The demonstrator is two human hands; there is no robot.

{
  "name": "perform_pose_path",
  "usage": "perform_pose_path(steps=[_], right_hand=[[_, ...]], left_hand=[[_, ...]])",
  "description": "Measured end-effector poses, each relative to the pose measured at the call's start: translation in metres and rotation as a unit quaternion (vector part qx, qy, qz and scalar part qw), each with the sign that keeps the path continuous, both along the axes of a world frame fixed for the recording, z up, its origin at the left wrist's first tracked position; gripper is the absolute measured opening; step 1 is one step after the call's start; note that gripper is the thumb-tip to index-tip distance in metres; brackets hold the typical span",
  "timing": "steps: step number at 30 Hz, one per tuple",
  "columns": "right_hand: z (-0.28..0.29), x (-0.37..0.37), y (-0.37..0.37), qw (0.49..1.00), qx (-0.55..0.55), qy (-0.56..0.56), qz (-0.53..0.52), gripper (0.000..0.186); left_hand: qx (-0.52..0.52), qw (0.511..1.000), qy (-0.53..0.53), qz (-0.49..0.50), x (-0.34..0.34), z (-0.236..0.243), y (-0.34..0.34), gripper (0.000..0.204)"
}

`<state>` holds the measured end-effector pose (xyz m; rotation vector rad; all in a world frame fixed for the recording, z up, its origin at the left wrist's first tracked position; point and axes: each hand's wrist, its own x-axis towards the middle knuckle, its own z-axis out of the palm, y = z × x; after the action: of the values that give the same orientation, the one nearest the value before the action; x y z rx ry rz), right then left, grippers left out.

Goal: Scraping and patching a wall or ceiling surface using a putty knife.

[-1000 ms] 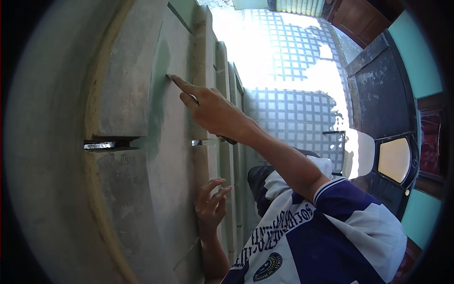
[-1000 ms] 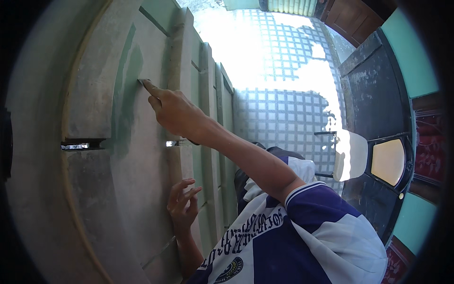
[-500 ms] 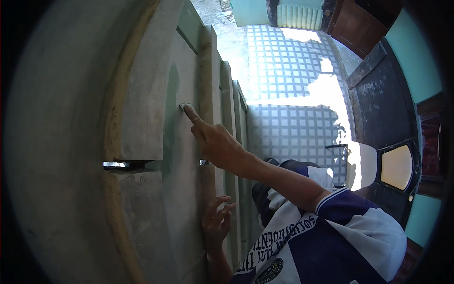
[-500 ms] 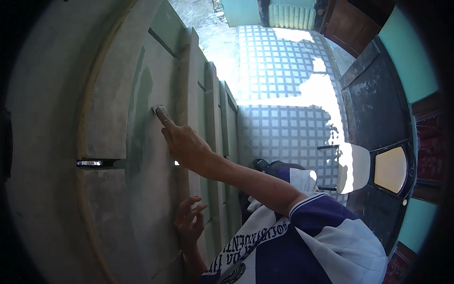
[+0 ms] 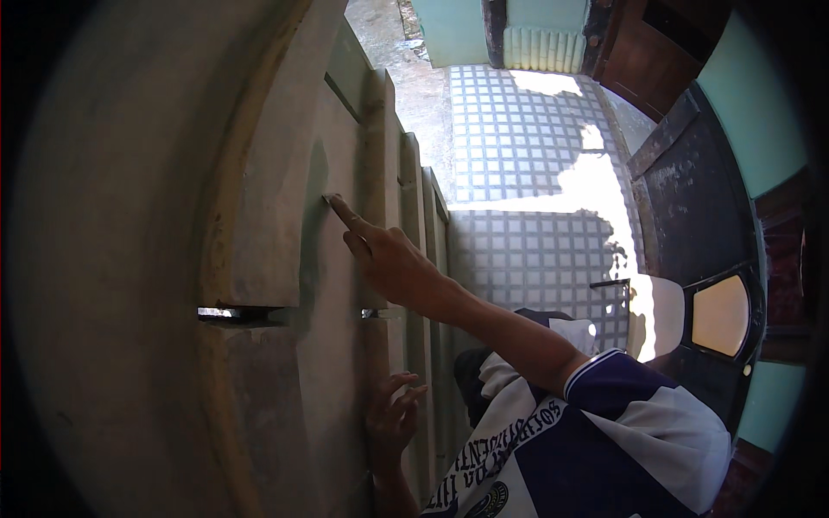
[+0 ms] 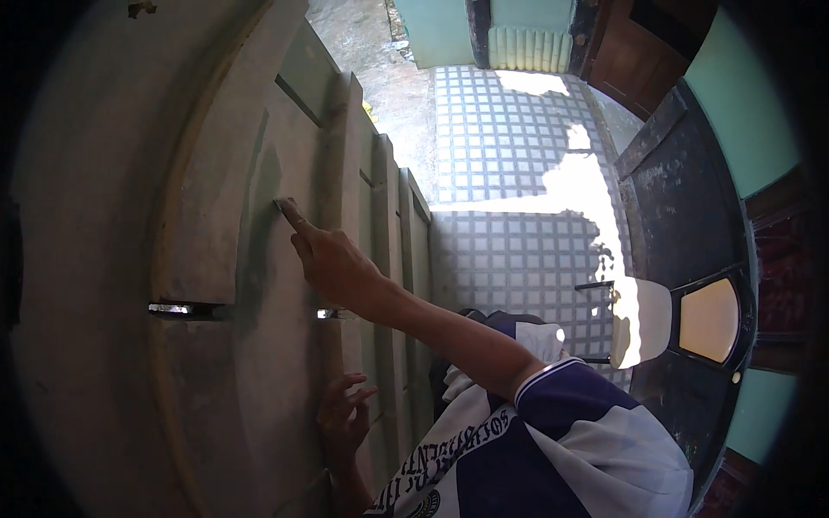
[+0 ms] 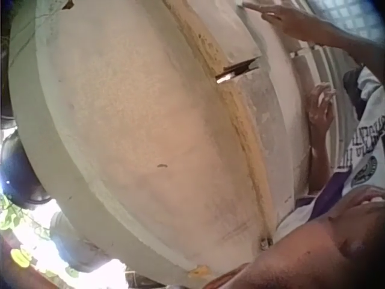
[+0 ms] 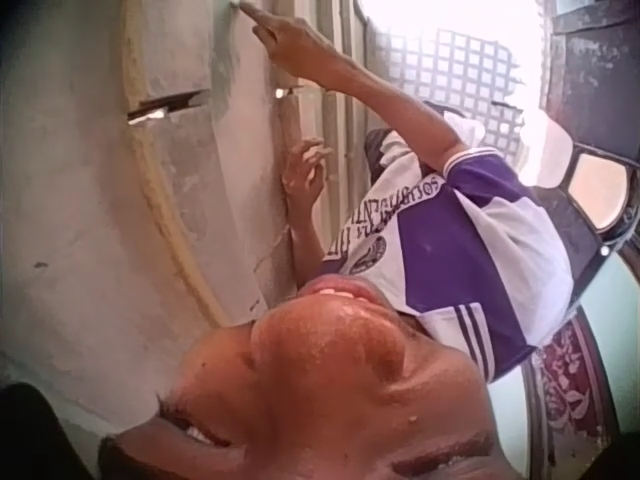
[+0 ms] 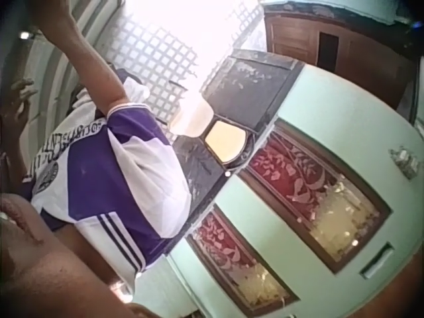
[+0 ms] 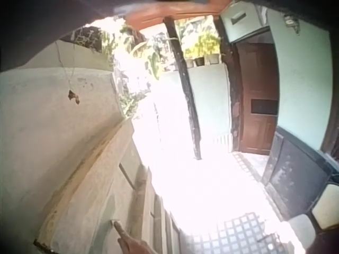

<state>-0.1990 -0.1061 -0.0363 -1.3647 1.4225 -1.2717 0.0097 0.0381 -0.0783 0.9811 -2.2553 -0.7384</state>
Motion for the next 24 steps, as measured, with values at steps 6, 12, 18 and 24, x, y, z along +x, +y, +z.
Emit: perform_pose_path(steps=[6, 12, 18, 24], right_hand=[[0.008, -0.011, -0.017, 1.0, 0.015, -0.003, -0.012, 0.055], [0.012, -0.018, -0.018, 0.998, 0.048, -0.032, -0.01, 0.053], [0.013, -0.011, 0.012, 0.998, 0.053, -0.019, 0.015, 0.052], [0.006, -0.009, 0.006, 0.998, 0.039, -0.023, 0.036, 0.051]], left_hand=[[0.005, 1.0, 0.009, 0.009, -0.001, 0.0, 0.001, 0.031], [0.012, 1.0, -0.001, 0.015, 0.003, -0.001, 0.004, 0.029], [0.02, 0.999, 0.025, 0.022, -0.002, -0.003, 0.003, 0.027], [0.009, 0.999, 0.004, 0.032, 0.001, -0.003, 0.002, 0.026]])
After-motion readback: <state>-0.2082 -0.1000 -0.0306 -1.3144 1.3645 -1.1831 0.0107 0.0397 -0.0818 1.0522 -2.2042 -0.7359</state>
